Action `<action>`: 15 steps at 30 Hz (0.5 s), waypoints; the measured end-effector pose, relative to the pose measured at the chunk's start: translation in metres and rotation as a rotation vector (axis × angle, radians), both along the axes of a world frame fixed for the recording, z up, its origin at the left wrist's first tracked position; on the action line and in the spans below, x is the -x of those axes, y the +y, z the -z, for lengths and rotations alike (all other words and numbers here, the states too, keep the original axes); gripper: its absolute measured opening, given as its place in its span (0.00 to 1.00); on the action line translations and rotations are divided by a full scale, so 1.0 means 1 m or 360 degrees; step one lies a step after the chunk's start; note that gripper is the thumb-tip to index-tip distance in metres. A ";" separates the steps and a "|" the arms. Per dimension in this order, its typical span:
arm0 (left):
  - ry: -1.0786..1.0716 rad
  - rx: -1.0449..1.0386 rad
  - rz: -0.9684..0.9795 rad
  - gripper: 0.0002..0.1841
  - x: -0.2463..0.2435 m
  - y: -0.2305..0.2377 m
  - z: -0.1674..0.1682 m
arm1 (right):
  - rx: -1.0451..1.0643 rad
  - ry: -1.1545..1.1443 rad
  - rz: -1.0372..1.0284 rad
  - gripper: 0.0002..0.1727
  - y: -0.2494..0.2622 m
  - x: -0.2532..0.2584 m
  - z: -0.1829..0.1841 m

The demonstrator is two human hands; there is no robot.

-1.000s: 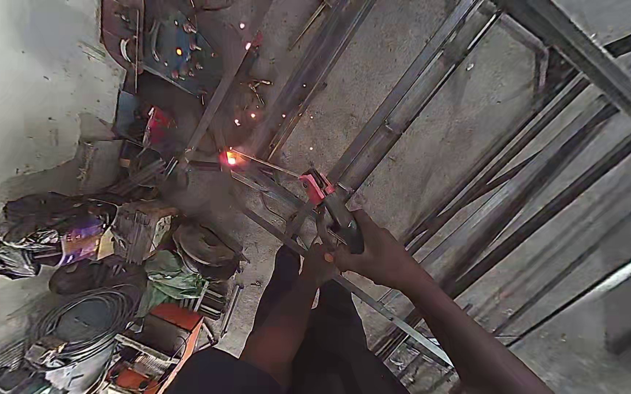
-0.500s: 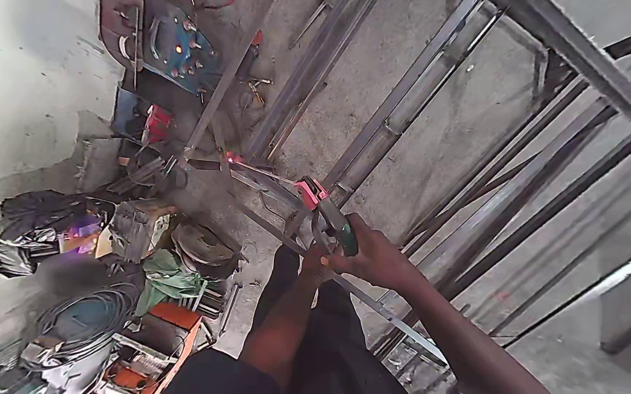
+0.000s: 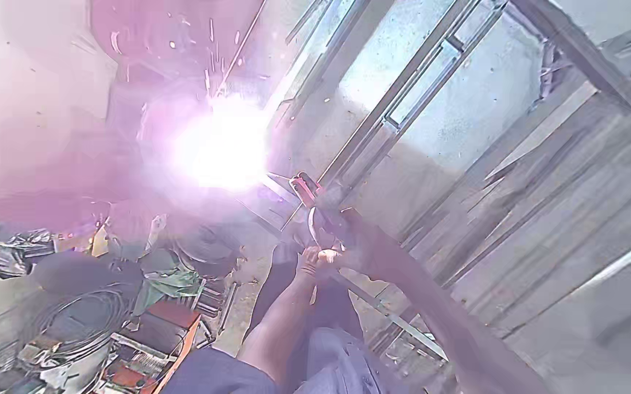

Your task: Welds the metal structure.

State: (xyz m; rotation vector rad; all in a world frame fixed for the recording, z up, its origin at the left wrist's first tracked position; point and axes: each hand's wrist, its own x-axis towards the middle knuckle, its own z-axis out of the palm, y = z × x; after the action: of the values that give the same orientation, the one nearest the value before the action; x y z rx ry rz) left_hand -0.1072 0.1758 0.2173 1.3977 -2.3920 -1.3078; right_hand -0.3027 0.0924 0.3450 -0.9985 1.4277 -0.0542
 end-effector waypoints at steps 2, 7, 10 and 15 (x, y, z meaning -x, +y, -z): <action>-0.0567 -0.0836 0.0208 0.24 0.012 -0.024 0.000 | -0.0029 0.0000 -0.0015 0.40 -0.001 0.000 -0.001; -0.0692 -0.0875 -0.0054 0.24 0.017 -0.002 0.031 | 0.0069 -0.0009 -0.0009 0.44 0.003 -0.002 0.006; -0.0423 -0.0598 -0.0453 0.23 0.022 0.005 0.031 | 0.0088 -0.0067 0.0224 0.48 0.025 0.000 0.004; -0.0792 -0.0309 0.0472 0.19 0.040 -0.009 0.023 | 0.0485 -0.0519 0.1020 0.38 0.104 0.035 -0.030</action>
State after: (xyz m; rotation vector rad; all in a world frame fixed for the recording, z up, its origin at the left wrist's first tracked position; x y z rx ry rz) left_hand -0.1473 0.1669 0.1941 1.6298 -2.9595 -1.4257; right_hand -0.3379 0.1965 0.3750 -0.6920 1.4033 -0.8863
